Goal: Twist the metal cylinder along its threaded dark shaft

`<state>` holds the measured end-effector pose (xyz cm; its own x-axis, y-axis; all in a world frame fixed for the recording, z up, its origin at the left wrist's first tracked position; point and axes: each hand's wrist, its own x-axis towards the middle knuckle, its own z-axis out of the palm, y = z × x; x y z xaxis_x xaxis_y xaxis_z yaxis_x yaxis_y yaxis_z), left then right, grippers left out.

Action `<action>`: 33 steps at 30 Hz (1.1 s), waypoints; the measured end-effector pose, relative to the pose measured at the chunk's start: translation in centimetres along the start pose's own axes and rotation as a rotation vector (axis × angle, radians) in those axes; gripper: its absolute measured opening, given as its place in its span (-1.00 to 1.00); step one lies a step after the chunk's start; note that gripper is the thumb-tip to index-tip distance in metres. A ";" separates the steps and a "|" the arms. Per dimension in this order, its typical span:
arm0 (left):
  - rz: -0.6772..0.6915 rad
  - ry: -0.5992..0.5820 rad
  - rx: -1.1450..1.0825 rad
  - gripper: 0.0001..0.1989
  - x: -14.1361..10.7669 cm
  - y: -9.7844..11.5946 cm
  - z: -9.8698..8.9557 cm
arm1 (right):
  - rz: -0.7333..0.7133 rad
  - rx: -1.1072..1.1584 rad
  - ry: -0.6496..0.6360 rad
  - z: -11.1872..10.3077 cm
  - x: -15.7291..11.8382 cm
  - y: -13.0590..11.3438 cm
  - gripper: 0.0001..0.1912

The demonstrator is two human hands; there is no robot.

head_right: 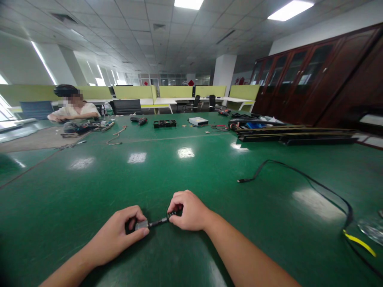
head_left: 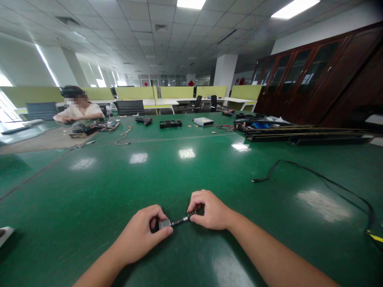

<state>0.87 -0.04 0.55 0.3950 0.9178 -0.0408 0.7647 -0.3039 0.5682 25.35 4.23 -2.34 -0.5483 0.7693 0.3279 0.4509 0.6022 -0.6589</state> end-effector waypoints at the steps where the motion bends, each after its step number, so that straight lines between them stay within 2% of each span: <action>1: 0.002 0.003 -0.002 -0.76 0.0 0.0 0.0 | -0.001 -0.003 -0.005 0.1 0.0 0.0 -0.89; 8: 0.003 0.016 -0.038 -0.77 0.0 -0.1 0.0 | 0.036 0.038 -0.016 0.8 -0.1 -0.6 -0.83; 14: -0.005 0.014 -0.048 -0.75 0.0 -0.3 0.1 | 0.088 0.128 -0.088 0.1 0.0 -0.3 -0.89; 21: 0.021 0.027 -0.057 -0.82 0.0 0.1 0.0 | 0.079 0.179 -0.106 0.9 0.0 -1.9 -0.70; 27: 0.031 0.020 -0.051 -0.79 0.1 -0.2 0.0 | 0.099 0.158 -0.094 1.9 -0.1 -2.0 -0.68; 33: 0.016 0.007 -0.023 -0.78 0.2 -0.5 0.3 | 0.019 0.034 -0.108 2.1 -0.1 -2.1 -0.76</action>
<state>0.71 0.17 0.05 0.4038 0.9145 -0.0261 0.7466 -0.3129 0.5871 23.00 2.47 -2.43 -0.6136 0.7517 0.2418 0.4386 0.5791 -0.6872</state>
